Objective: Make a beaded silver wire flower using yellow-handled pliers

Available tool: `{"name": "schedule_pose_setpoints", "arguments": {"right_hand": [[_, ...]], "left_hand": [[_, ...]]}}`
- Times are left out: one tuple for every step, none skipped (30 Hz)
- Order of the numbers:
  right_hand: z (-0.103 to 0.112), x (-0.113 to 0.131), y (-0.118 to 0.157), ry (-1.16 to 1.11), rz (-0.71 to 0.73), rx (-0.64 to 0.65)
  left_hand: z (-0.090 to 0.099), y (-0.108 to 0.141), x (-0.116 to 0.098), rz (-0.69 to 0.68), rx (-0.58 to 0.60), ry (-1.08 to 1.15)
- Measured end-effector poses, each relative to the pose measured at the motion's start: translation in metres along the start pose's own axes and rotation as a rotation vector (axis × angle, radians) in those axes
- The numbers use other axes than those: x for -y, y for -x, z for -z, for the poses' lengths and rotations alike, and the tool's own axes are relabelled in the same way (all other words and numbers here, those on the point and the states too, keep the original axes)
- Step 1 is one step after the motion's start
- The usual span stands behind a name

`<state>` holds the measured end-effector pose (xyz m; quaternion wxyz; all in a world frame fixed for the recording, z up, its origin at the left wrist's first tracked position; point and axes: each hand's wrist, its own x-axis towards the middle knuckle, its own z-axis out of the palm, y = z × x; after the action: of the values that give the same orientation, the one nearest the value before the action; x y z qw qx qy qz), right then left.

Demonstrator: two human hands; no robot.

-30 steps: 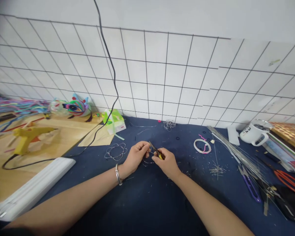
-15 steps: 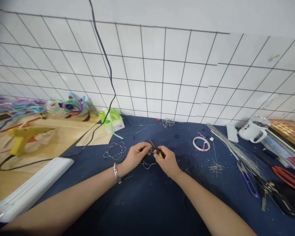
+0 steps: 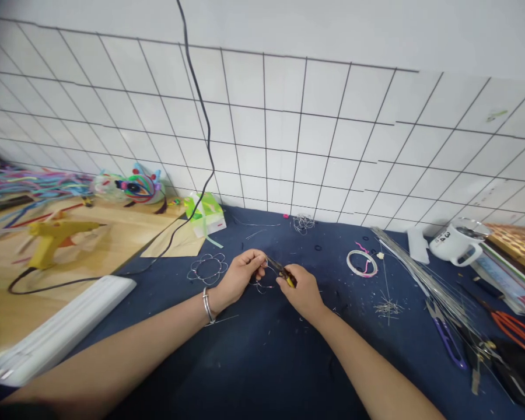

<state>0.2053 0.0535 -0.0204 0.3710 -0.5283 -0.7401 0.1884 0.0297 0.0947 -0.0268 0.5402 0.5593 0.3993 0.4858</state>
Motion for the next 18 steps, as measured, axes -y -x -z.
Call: {"name": "schedule_pose_setpoints", "arguments": {"right_hand": [[0.0014,-0.0023,-0.0008,0.03,0.016,-0.021],[0.0031,-0.0043,-0.0016,0.069,0.039,-0.041],[0.0048,-0.006,-0.0025,0.126,0.074,-0.055],[0.0063,-0.0071,-0.0031,0.206,0.122,-0.064],[0.0075,-0.0076,-0.0036,0.305,0.177,-0.067],[0.0084,-0.0077,-0.0038,0.411,0.234,-0.066],[0.009,-0.0073,-0.0038,0.515,0.284,-0.063],[0.0092,-0.0067,-0.0037,0.599,0.319,-0.06],[0.0092,-0.006,-0.0035,0.654,0.339,-0.059],[0.0091,-0.0053,-0.0032,0.693,0.351,-0.059],[0.009,-0.0048,-0.0031,0.723,0.36,-0.062],[0.0089,-0.0045,-0.003,0.747,0.368,-0.065],[0.0089,-0.0043,-0.003,0.765,0.374,-0.068],[0.009,-0.0042,-0.0031,0.778,0.378,-0.07],[0.0091,-0.0042,-0.0033,0.787,0.38,-0.071],[0.0092,-0.0043,-0.0035,0.794,0.378,-0.069],[0.0094,-0.0043,-0.0036,0.797,0.374,-0.066],[0.0094,-0.0042,-0.0038,0.799,0.369,-0.063]], "left_hand": [[0.0012,-0.0012,-0.0003,-0.012,-0.015,-0.006],[0.0024,-0.0024,-0.0007,-0.023,-0.033,-0.016],[0.0036,-0.0035,-0.0014,-0.033,-0.052,-0.029],[0.0047,-0.0044,-0.002,-0.044,-0.071,-0.043],[0.0057,-0.0052,-0.0027,-0.056,-0.086,-0.059],[0.0067,-0.0058,-0.0032,-0.07,-0.096,-0.074],[0.0075,-0.0061,-0.0035,-0.082,-0.097,-0.089],[0.0082,-0.0063,-0.0036,-0.093,-0.092,-0.102],[0.0087,-0.0062,-0.0034,-0.102,-0.084,-0.114],[0.0091,-0.0061,-0.003,-0.11,-0.078,-0.129],[0.0092,-0.0059,-0.0023,-0.115,-0.073,-0.147],[0.0092,-0.0056,-0.0015,-0.12,-0.07,-0.166],[0.0091,-0.0054,-0.0007,-0.125,-0.069,-0.185],[0.0089,-0.0052,0.0001,-0.133,-0.066,-0.2],[0.0086,-0.005,0.0006,-0.142,-0.063,-0.211],[0.0083,-0.0048,0.0009,-0.152,-0.06,-0.217],[0.008,-0.0046,0.0009,-0.16,-0.056,-0.22],[0.0078,-0.0044,0.0006,-0.166,-0.054,-0.221]]}}
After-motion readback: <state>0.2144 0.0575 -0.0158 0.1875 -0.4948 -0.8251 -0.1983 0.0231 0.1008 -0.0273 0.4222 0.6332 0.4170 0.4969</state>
